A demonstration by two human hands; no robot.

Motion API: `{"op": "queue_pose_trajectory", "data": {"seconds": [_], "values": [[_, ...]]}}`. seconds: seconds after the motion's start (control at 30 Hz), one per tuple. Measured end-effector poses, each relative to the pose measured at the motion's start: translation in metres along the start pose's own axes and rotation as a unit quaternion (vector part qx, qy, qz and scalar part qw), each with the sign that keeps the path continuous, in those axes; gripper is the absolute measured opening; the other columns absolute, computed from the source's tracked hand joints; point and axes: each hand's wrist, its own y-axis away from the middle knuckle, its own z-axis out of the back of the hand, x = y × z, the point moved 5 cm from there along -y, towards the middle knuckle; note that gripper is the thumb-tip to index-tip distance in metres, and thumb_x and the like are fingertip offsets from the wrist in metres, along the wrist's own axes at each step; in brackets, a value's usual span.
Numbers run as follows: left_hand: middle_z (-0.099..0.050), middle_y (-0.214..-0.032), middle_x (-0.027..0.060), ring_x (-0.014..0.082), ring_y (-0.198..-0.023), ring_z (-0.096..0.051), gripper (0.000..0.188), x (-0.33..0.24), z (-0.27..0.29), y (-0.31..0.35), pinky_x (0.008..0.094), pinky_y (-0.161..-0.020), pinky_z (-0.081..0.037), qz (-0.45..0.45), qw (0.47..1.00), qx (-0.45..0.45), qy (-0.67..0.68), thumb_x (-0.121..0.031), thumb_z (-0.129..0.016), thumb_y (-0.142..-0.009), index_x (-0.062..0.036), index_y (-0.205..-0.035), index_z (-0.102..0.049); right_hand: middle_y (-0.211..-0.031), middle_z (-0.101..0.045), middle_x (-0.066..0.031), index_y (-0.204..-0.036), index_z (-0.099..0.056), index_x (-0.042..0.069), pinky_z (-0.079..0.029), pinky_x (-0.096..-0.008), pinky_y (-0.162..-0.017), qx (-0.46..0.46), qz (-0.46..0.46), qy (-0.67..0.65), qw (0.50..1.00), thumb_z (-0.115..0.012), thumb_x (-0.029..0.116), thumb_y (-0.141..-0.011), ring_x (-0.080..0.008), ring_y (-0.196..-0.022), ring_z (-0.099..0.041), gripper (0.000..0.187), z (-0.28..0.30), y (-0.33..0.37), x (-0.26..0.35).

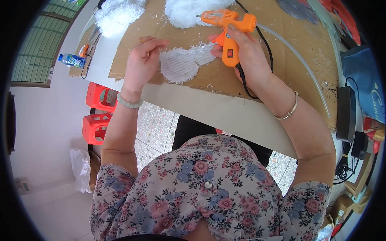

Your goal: Assembling craft items by gluing white cotton stuffing onto a base using a hot glue gun.

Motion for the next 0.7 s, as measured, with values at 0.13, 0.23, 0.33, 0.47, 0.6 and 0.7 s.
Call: {"op": "queue_pose_trajectory", "data": {"seconds": [0.13, 0.23, 0.33, 0.47, 0.6, 0.7], "values": [[-0.066, -0.085, 0.0101, 0.0315, -0.084, -0.060, 0.027, -0.001, -0.002, 0.007, 0.0390, -0.084, -0.047, -0.017, 0.998, -0.020, -0.049, 0.009, -0.053, -0.070, -0.0047, -0.085, -0.070, -0.105, -0.063, -0.0157, -0.121, -0.048, -0.001, -0.051, -0.0385, -0.094, 0.007, 0.000, 0.002, 1.000, -0.038, 0.026, -0.100, -0.0167, -0.086, -0.062, 0.036, 0.000, 0.000, 0.001], [-0.065, -0.084, 0.0091, 0.0297, -0.088, -0.059, 0.027, -0.013, -0.019, 0.015, 0.0398, -0.089, -0.045, -0.093, 0.988, 0.013, -0.125, 0.008, -0.054, -0.069, -0.0059, -0.085, -0.071, -0.107, -0.063, -0.0158, -0.122, -0.047, -0.001, -0.050, -0.0382, -0.094, 0.006, 0.001, 0.018, 1.000, -0.038, 0.026, -0.100, -0.0172, -0.087, -0.062, 0.037, 0.000, 0.000, 0.000], [-0.064, -0.084, 0.0079, 0.0285, -0.096, -0.058, 0.026, -0.020, -0.017, 0.011, 0.0408, -0.093, -0.042, -0.104, 0.979, 0.045, -0.171, 0.006, -0.057, -0.069, -0.0074, -0.085, -0.072, -0.107, -0.062, -0.0158, -0.123, -0.046, -0.001, -0.050, -0.0377, -0.095, 0.005, 0.003, 0.024, 1.000, -0.038, 0.027, -0.100, -0.0179, -0.088, -0.062, 0.038, 0.000, 0.002, 0.001], [-0.065, -0.086, 0.0076, 0.0284, -0.100, -0.057, 0.027, -0.011, -0.010, 0.005, 0.0402, -0.094, -0.042, -0.049, 0.995, 0.012, -0.089, 0.006, -0.058, -0.068, -0.0078, -0.086, -0.072, -0.108, -0.062, -0.0159, -0.125, -0.046, -0.002, -0.050, -0.0380, -0.095, 0.004, -0.003, 0.017, 1.000, -0.038, 0.028, -0.100, -0.0182, -0.088, -0.062, 0.039, 0.002, 0.000, -0.001], [-0.066, -0.087, 0.0082, 0.0271, -0.092, -0.060, 0.029, -0.010, -0.006, 0.010, 0.0394, -0.090, -0.044, -0.091, 0.987, 0.010, -0.128, 0.008, -0.056, -0.070, -0.0076, -0.090, -0.071, -0.109, -0.062, -0.0159, -0.126, -0.045, -0.002, -0.049, -0.0384, -0.096, 0.009, -0.007, 0.023, 1.000, -0.038, 0.028, -0.100, -0.0179, -0.087, -0.062, 0.040, -0.002, 0.002, 0.001], [-0.067, -0.090, 0.0086, 0.0273, -0.093, -0.060, 0.027, 0.014, 0.015, 0.011, 0.0370, -0.086, -0.046, 0.021, 0.997, -0.071, -0.008, 0.008, -0.055, -0.076, -0.0064, -0.093, -0.070, -0.110, -0.062, -0.0159, -0.126, -0.045, -0.002, -0.049, -0.0371, -0.095, 0.007, -0.003, 0.004, 1.000, -0.037, 0.028, -0.100, -0.0182, -0.087, -0.062, 0.041, 0.002, 0.001, -0.001]]}}
